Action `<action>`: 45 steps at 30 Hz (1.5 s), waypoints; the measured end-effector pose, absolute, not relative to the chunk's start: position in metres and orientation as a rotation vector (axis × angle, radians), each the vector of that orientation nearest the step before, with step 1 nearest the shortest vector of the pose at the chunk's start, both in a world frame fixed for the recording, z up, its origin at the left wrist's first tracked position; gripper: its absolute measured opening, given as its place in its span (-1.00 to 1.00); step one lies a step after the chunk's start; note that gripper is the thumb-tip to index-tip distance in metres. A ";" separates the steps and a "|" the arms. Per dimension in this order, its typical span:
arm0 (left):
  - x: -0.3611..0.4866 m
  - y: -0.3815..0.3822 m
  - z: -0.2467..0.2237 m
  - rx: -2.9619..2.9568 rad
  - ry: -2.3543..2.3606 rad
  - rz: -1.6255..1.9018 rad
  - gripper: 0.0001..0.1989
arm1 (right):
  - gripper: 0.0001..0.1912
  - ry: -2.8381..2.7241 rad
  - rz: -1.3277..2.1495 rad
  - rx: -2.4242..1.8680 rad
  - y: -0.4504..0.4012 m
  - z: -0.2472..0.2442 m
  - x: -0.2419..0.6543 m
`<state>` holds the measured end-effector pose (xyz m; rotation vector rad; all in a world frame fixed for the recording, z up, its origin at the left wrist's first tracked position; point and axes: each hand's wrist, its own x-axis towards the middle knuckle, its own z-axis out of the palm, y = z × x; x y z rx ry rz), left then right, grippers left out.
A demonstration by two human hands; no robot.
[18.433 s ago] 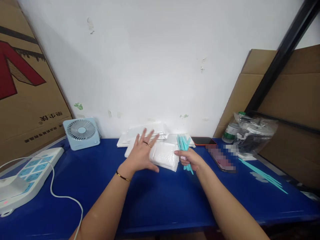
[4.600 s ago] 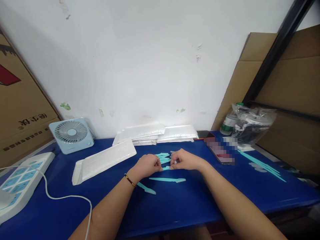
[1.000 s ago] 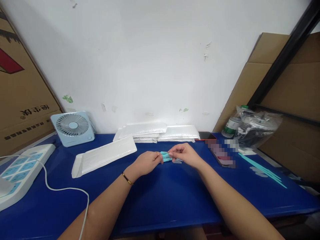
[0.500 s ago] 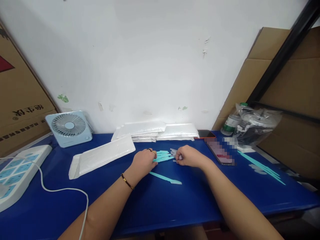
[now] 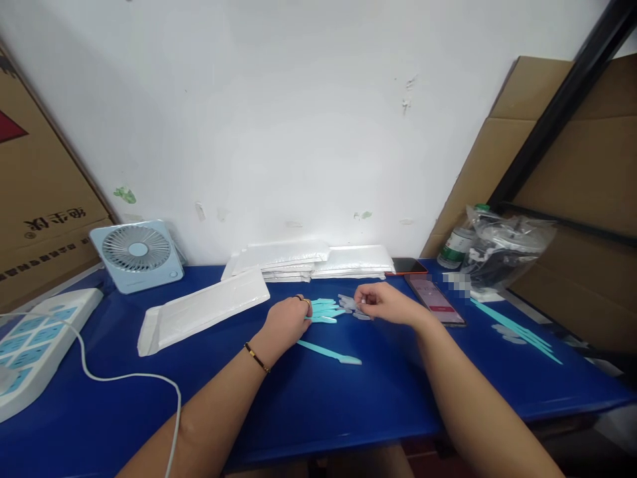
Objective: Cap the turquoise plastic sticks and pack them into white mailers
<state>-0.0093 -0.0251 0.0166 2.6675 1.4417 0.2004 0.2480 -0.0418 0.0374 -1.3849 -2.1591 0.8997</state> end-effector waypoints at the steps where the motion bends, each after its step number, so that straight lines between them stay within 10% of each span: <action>1: -0.010 -0.025 0.017 2.657 1.445 0.197 -0.92 | -0.90 -2.144 0.955 -1.360 -0.044 0.038 0.250; 17: -0.006 -0.041 0.025 2.223 0.659 -0.071 -0.79 | -0.88 -2.050 1.422 -1.158 -0.053 0.026 0.260; 45: -0.003 -0.021 0.010 2.486 1.174 0.297 -0.91 | -0.79 -2.168 0.792 -1.366 -0.038 0.000 0.237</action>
